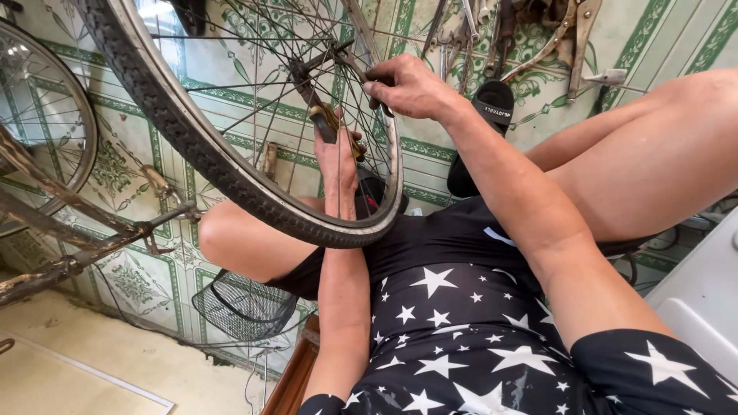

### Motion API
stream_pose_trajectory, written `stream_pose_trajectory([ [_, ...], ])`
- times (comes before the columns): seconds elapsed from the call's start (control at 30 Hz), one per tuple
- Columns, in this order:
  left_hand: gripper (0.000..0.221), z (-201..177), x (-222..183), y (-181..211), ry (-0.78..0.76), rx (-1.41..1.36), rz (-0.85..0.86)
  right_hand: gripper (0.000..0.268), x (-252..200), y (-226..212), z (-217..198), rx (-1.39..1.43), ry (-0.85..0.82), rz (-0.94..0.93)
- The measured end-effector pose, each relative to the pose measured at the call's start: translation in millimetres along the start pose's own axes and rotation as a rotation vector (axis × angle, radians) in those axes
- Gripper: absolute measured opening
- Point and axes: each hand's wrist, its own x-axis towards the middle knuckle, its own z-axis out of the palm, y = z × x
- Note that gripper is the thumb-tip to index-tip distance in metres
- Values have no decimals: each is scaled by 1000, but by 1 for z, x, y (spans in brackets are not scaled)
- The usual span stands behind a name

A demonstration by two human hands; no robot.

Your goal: The person sits on the floor and uses a wrench to loosen the nuts on a bicycle wheel axle. They remove the wheel from the fork, then place it back into the dropouts and tighten the nuts with the wrench.

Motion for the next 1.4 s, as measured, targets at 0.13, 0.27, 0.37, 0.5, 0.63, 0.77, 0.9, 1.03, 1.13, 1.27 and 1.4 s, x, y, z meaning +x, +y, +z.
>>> stream_pose_trajectory([
  [0.13, 44, 0, -2, -1, -17, -6, 5, 37, 1, -3, 4, -51, 4, 36],
  [0.27, 45, -1, -4, 0, -40, -11, 31, 37, 3, -6, 3, -29, -4, -18],
  [0.37, 44, 0, -4, 0, -23, 0, 15, 37, 3, -9, 2, -96, -10, -2],
  [0.5, 44, -1, -3, 0, -14, -16, 10, 39, 9, -2, 1, -156, -25, 31],
  [0.63, 45, -1, -3, -1, -23, -41, 21, 37, 19, 20, -1, -247, 14, -143],
  [0.77, 51, 1, -2, -2, 15, -85, 43, 35, 30, 31, -7, -313, -4, -210],
  [0.9, 51, -4, 1, -13, 9, 10, 70, 28, 50, 28, -24, -574, -48, -245],
  [1.03, 49, -6, 9, -28, -4, 9, 175, 26, 71, 33, -41, -708, -55, -517],
  [1.13, 46, -5, 5, -23, 22, 20, 20, 28, 84, 37, -47, -574, -129, -457],
  [1.27, 46, 2, -2, -4, 53, 73, -123, 28, 98, 13, -62, -633, -245, -351],
  [1.4, 48, 1, -1, -5, 14, -47, -77, 28, 119, -12, -68, -908, -293, -284],
])
